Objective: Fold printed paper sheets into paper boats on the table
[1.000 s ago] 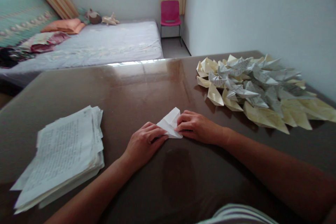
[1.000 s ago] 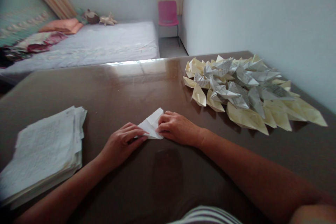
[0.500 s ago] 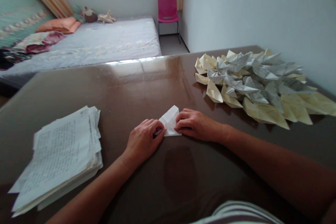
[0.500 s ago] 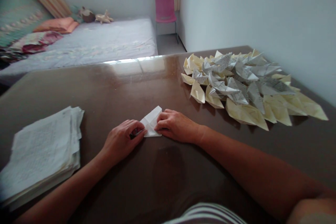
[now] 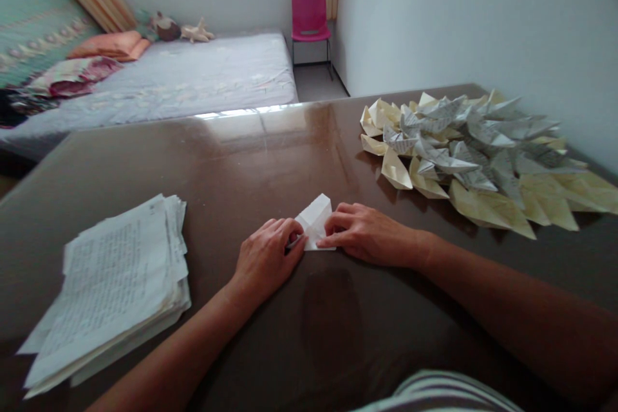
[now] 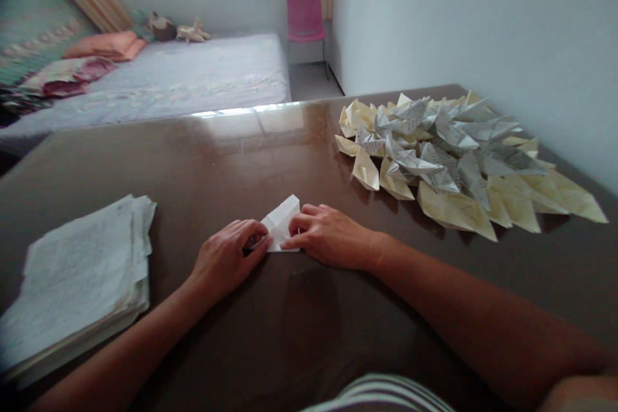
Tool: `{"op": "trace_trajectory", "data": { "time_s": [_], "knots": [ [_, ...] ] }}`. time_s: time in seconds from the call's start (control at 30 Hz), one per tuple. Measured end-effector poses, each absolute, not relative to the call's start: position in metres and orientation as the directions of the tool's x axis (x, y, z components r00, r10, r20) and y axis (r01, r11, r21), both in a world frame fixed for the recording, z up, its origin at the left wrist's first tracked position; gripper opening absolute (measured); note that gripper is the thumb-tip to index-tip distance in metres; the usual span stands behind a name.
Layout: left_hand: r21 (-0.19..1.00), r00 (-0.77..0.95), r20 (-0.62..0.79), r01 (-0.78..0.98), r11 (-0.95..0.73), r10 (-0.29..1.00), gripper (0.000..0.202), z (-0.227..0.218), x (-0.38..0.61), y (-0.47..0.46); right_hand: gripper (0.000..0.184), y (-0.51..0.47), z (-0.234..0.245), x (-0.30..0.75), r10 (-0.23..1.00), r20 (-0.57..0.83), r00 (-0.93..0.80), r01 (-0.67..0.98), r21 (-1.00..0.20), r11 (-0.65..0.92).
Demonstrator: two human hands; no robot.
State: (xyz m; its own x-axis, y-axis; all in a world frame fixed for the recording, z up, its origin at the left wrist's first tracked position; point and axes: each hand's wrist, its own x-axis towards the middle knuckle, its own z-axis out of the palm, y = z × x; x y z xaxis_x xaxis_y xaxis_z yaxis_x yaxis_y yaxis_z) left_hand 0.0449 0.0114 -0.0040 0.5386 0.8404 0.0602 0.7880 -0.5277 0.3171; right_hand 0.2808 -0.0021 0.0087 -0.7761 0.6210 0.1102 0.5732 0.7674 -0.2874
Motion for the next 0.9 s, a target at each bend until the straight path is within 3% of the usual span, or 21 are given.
{"op": "trace_trajectory", "data": {
  "time_s": [0.17, 0.3, 0.4, 0.6, 0.9],
  "knots": [
    [0.228, 0.556, 0.172, 0.78, -0.582, 0.813, 0.023, -0.006, 0.045, 0.008, 0.031, -0.003, 0.011, 0.281, 0.618, 0.096, -0.781, 0.582, -0.25, 0.774],
    [0.045, 0.75, 0.35, 0.585, -0.81, 0.561, 0.026, -0.004, 0.04, 0.001, 0.029, -0.004, 0.013, 0.281, 0.614, 0.092, -0.784, 0.587, -0.214, 0.781],
    [-0.048, 0.847, 0.327, 0.457, -0.888, 0.418, 0.031, -0.001, 0.037, -0.007, 0.028, -0.005, 0.015, 0.281, 0.612, 0.089, -0.786, 0.592, -0.178, 0.786],
    [-0.172, 0.835, 0.152, 0.549, -0.818, 0.528, 0.039, 0.006, 0.034, -0.023, 0.03, -0.014, 0.023, 0.277, 0.606, 0.027, -0.795, 0.603, -0.086, 0.793],
    [-0.256, 0.789, 0.067, 0.605, -0.754, 0.61, 0.047, 0.018, 0.028, -0.026, 0.025, -0.049, 0.031, 0.261, 0.72, -0.051, -0.692, 0.718, 0.048, 0.694]
  ]
}}
